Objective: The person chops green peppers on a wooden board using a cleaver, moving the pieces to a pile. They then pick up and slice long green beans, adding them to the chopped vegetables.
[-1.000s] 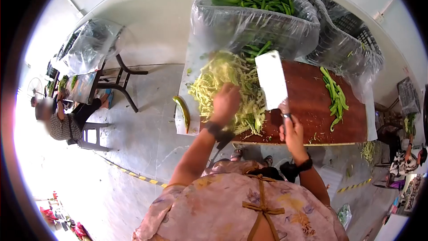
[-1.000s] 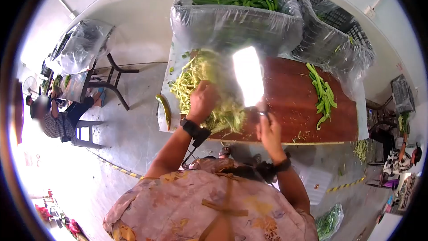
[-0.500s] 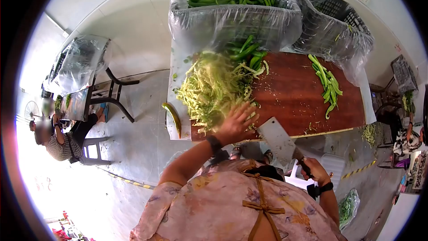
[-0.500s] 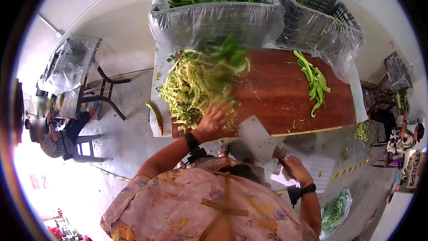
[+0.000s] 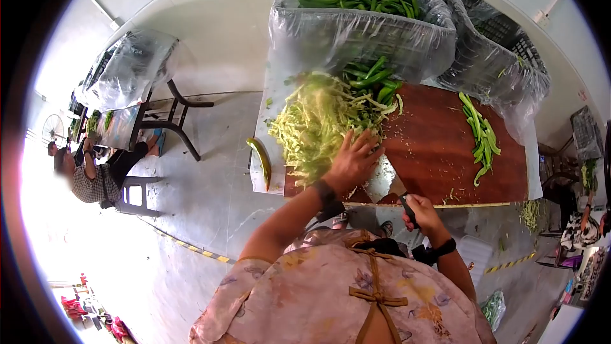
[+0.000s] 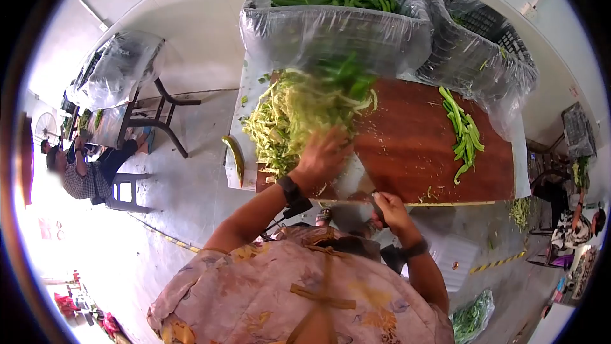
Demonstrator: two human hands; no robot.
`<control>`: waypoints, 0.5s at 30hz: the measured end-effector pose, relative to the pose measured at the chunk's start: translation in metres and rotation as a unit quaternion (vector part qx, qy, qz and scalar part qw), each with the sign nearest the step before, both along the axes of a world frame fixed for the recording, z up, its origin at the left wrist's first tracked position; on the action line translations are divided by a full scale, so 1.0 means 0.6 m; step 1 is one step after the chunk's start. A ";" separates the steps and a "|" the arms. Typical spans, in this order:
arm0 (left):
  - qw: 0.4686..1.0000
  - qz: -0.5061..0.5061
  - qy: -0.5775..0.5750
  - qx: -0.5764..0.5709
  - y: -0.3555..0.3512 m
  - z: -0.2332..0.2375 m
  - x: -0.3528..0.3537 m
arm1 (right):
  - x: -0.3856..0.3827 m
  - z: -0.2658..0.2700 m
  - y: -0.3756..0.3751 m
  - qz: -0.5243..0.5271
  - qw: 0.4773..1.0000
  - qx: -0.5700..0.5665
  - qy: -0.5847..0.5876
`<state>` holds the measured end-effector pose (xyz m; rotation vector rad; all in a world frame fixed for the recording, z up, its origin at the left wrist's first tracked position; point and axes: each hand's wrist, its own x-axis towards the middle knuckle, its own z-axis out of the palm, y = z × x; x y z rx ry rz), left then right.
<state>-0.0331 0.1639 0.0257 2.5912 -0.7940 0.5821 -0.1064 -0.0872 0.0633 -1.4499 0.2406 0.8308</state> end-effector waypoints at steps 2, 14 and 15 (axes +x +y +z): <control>0.999 0.028 -0.006 -0.017 0.002 0.019 0.011 | 0.006 0.027 0.007 0.004 0.999 0.005 -0.036; 0.970 0.200 -0.139 -0.002 0.121 0.071 0.082 | 0.077 0.080 0.092 0.038 0.995 -0.010 -0.089; 0.973 0.194 -0.123 0.000 0.131 0.070 0.083 | 0.076 0.084 0.092 0.038 0.995 -0.010 -0.089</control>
